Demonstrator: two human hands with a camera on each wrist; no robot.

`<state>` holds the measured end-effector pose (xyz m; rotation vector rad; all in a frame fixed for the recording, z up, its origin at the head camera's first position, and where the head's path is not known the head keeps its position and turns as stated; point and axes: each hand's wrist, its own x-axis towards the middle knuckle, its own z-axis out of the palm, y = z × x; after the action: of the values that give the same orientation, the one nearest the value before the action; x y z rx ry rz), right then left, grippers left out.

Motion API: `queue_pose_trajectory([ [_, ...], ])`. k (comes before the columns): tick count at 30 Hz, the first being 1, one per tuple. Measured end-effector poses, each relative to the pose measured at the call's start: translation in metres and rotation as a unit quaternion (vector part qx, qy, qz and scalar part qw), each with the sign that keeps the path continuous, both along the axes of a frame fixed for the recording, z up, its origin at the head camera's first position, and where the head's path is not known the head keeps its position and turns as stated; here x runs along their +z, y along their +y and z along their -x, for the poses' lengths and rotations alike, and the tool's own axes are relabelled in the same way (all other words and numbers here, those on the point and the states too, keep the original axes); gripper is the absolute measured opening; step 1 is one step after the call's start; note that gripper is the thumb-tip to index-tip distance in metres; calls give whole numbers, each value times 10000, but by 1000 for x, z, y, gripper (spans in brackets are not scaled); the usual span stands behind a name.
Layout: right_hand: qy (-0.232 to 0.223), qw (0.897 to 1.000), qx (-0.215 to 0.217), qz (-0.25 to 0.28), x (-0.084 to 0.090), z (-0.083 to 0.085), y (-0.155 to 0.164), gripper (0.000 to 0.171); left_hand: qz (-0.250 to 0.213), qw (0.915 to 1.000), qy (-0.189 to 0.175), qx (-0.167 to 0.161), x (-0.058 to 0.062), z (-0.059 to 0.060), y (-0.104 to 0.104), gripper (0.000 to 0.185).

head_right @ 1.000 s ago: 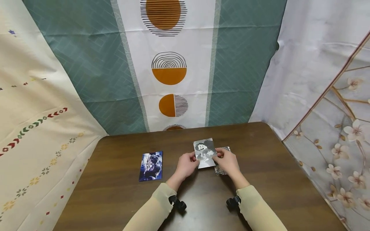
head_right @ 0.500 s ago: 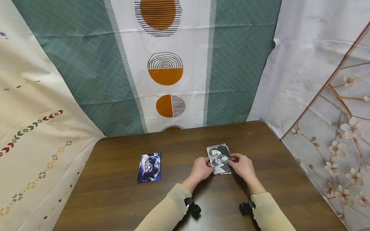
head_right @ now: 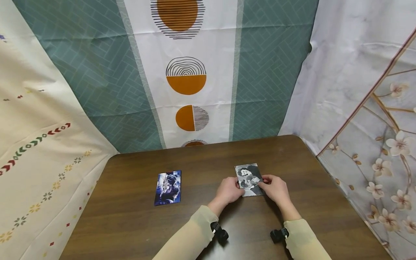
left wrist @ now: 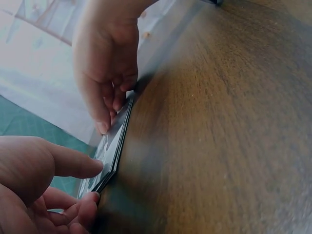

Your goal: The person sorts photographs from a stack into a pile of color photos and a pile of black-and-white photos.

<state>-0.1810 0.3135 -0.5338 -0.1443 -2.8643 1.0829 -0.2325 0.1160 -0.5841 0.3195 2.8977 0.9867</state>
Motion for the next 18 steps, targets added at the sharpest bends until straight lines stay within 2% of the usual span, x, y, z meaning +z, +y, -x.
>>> queue_pose_trajectory([
  [8, -42, 9999, 110, -116, 0, 3, 0, 39, 100, 9999, 67, 117, 0, -2, -1, 20],
  [13, -61, 9998, 153, -144, 1, 4, 1, 40, -27, 10000, 35, 89, 2, -4, -2, 23],
  [15, -113, 9997, 173, -147, 1, 4, 3, 41, -192, 9998, 4, -46, 8, -7, -6, 22],
  [18, -211, 9996, 169, -88, 2, 3, 6, 44, -581, 9971, -98, -489, 29, -18, -19, 15],
])
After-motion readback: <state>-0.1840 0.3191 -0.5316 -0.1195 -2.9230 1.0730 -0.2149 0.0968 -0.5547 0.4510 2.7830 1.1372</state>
